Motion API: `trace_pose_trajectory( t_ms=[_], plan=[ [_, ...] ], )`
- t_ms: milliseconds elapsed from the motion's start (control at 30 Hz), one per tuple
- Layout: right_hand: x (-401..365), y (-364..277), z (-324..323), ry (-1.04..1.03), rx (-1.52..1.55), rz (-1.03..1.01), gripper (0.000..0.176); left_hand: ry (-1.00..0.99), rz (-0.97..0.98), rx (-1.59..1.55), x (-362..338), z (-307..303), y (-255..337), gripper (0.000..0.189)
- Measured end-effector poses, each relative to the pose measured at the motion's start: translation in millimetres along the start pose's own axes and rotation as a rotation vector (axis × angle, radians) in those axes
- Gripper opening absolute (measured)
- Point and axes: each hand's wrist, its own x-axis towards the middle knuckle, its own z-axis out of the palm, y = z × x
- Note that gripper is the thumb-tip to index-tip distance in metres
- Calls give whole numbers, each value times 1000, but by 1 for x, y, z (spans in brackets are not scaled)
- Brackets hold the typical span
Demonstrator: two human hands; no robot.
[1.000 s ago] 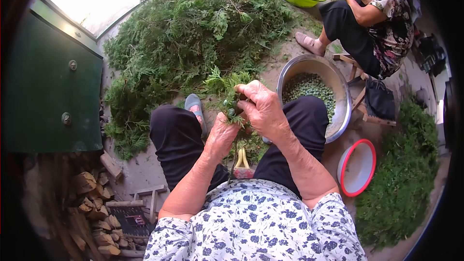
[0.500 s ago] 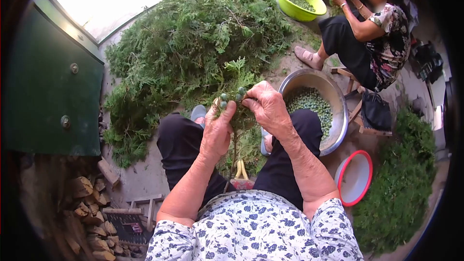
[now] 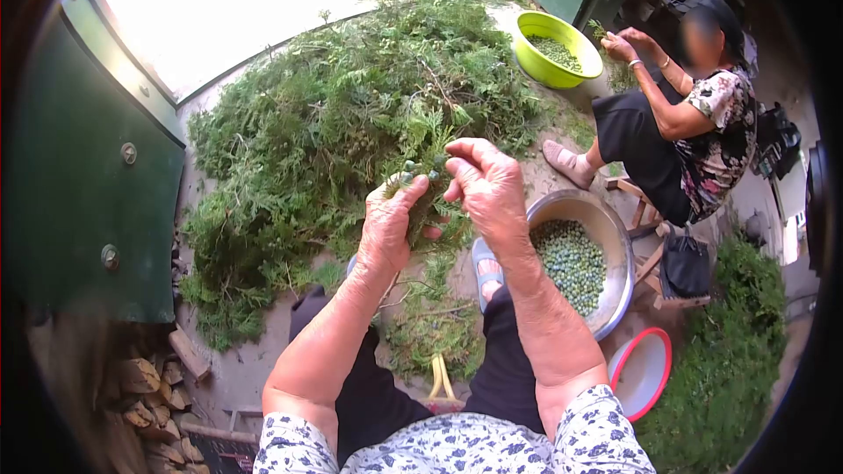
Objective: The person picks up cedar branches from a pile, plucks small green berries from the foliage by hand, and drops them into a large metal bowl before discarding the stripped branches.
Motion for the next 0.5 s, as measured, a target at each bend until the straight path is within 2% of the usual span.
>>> trace_pose_trajectory(
  t_ms=[33,100,233,300,333,367,433,500],
  plan=[
    [11,11,4,-24,33,21,18,-6,2,3,10,2,1,17],
    [26,24,6,4,-43,-28,20,-29,124,47,27,2,-1,15],
    [45,31,-2,-41,-53,59,18,-23,151,140,42,4,-1,15],
    [48,33,-4,-49,-10,104,16,27,106,123,45,10,-4,15],
    [49,36,-3,-50,-9,109,16,36,153,147,47,10,-5,16],
    [48,39,-2,-11,-19,101,15,43,201,174,50,9,-7,17],
    [48,44,-1,35,-27,98,14,89,178,193,52,14,-5,16],
    [51,52,1,148,261,175,13,131,163,208,56,17,-5,15]
  ],
)
